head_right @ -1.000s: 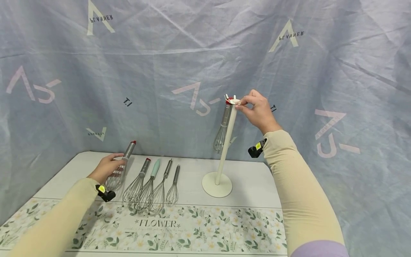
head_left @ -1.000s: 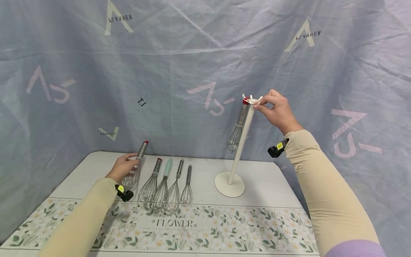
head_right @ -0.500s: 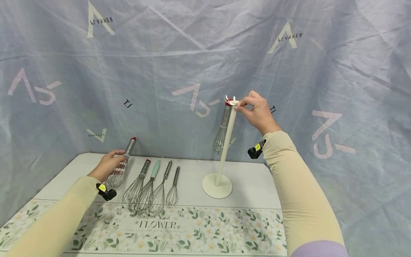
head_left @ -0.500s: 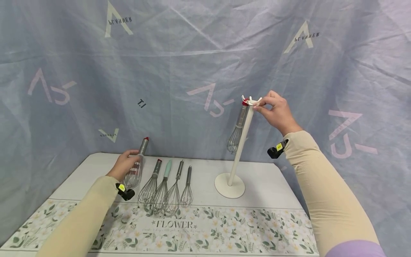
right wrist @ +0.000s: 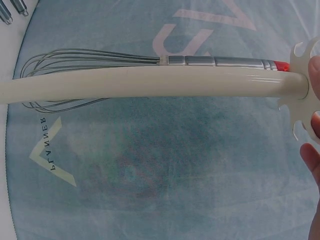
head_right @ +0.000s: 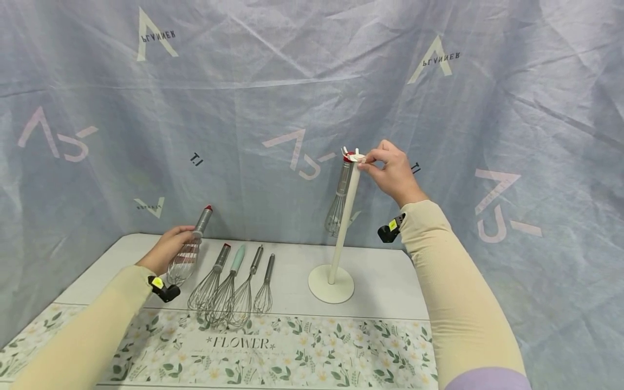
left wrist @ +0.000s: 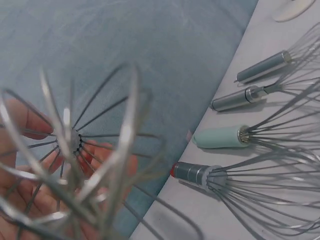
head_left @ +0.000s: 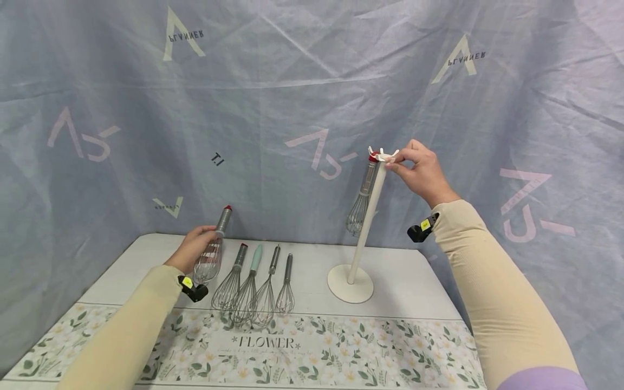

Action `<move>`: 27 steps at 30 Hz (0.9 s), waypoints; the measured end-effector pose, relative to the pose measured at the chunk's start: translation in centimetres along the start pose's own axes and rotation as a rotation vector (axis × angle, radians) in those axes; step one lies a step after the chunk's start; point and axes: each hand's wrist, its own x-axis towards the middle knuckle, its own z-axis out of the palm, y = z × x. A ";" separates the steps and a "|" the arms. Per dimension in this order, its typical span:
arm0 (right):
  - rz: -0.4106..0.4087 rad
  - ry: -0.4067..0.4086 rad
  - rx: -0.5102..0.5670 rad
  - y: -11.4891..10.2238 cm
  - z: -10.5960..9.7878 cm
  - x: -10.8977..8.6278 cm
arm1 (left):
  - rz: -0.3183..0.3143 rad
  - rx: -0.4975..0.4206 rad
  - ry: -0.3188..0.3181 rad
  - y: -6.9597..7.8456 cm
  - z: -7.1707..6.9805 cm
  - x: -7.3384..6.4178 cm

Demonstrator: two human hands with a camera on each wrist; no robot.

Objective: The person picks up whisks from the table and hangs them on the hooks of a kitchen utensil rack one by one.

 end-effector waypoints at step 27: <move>0.188 -0.068 0.136 0.5 -0.2 0.0 | 0.058 -0.048 -0.056 2.6 1.7 -0.6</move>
